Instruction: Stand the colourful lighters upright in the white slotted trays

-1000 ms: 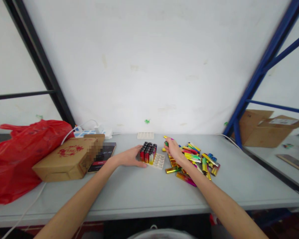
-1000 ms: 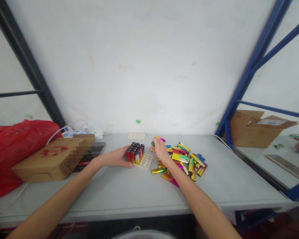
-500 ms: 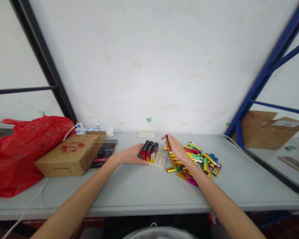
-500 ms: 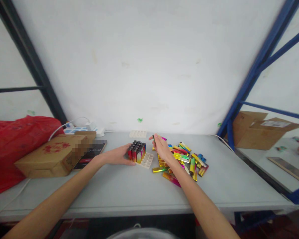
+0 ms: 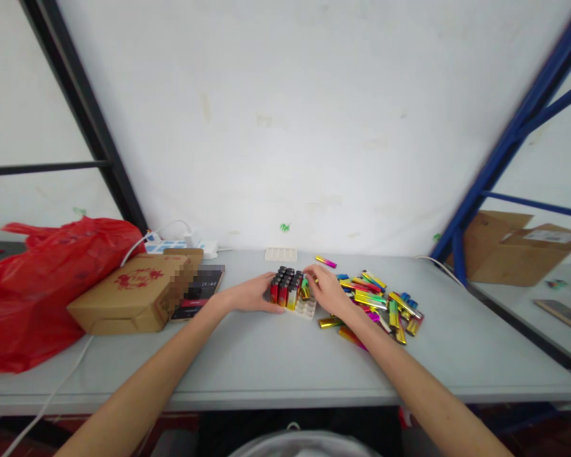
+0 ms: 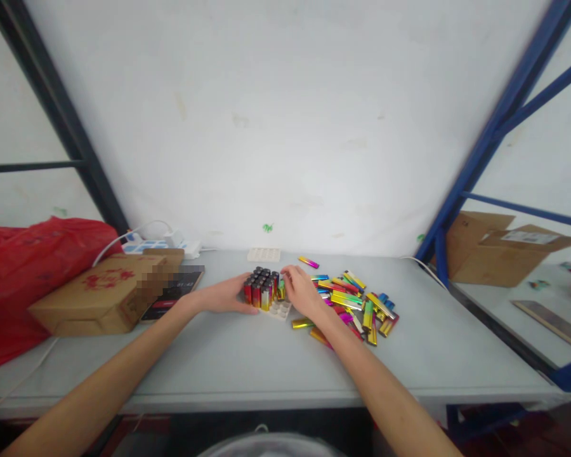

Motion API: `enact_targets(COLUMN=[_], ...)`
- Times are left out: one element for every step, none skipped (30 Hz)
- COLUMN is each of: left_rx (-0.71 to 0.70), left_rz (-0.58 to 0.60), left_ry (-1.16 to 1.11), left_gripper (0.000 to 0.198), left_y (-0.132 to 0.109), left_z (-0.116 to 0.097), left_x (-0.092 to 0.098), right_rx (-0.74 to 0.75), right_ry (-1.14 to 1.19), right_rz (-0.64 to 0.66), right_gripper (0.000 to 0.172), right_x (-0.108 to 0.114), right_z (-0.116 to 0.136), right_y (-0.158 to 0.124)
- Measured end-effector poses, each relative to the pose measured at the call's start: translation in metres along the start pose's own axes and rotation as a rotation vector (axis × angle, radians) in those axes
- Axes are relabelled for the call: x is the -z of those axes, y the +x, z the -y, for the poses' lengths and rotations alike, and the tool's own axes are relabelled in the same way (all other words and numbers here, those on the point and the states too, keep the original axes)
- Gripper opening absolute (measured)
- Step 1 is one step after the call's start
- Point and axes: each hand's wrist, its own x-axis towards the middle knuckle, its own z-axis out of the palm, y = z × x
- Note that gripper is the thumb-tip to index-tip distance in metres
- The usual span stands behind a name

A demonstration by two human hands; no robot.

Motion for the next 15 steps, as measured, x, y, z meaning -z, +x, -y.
enact_targets(left_rx=[0.003, 0.004, 0.003, 0.003, 0.005, 0.008, 0.011, 0.01, 0.005, -0.002, -0.01, -0.015, -0.018, -0.019, -0.02], left_rz=[0.002, 0.003, 0.002, 0.002, 0.0, -0.001, -0.003, -0.004, -0.002, 0.0, 0.002, 0.005, 0.006, 0.006, 0.005], left_ry=[0.004, 0.005, 0.006, 0.008, 0.009, 0.011, 0.014, 0.017, 0.019, 0.02, 0.02, 0.018, 0.015, 0.01, 0.002], left_gripper=[0.08, 0.081, 0.081, 0.082, 0.082, 0.083, 0.084, 0.085, 0.085, 0.085, 0.084, 0.082, 0.081, 0.08, 0.08], left_y=[0.0, 0.0, 0.0, 0.0, 0.0, 0.0, 0.0, 0.0, 0.0, 0.0, 0.0, 0.0, 0.001, 0.001, 0.001], left_z=[0.0, 0.0, 0.0, 0.0, -0.001, -0.001, -0.001, 0.0, 0.0, 0.001, 0.002, 0.002, 0.003, 0.003, 0.003], left_x=[0.0, 0.0, 0.0, 0.0, 0.0, 0.0, 0.0, 0.0, 0.0, 0.0, 0.0, 0.0, 0.0, 0.0, 0.0], right_rx=[0.01, 0.011, 0.007, 0.0, -0.011, -0.026, -0.045, -0.07, -0.096, -0.12, -0.142, -0.16, -0.177, -0.194, -0.214], right_ry=[-0.012, -0.028, -0.048, -0.07, -0.093, -0.112, -0.124, -0.126, -0.118, -0.103, -0.082, -0.059, -0.04, -0.028, -0.024], right_rz=[-0.008, -0.003, 0.018, 0.048, 0.082, 0.116, 0.146, 0.169, 0.191, 0.212, 0.234, 0.256, 0.272, 0.277, 0.266], right_gripper=[0.021, 0.022, 0.021, 0.019, 0.017, 0.014, 0.013, 0.015, 0.019, 0.024, 0.031, 0.037, 0.043, 0.048, 0.051], right_x=[-0.003, -0.005, -0.006, -0.007, -0.006, -0.005, -0.004, -0.002, 0.0, 0.002, 0.004, 0.006, 0.008, 0.01, 0.012], right_z=[0.001, 0.002, 0.002, 0.002, 0.002, 0.002, 0.002, 0.002, 0.002, 0.003, 0.004, 0.004, 0.005, 0.004, 0.003], right_y=[-0.001, -0.002, -0.002, -0.003, -0.003, -0.003, -0.003, -0.003, -0.003, -0.002, -0.002, -0.001, 0.0, 0.001, 0.002])
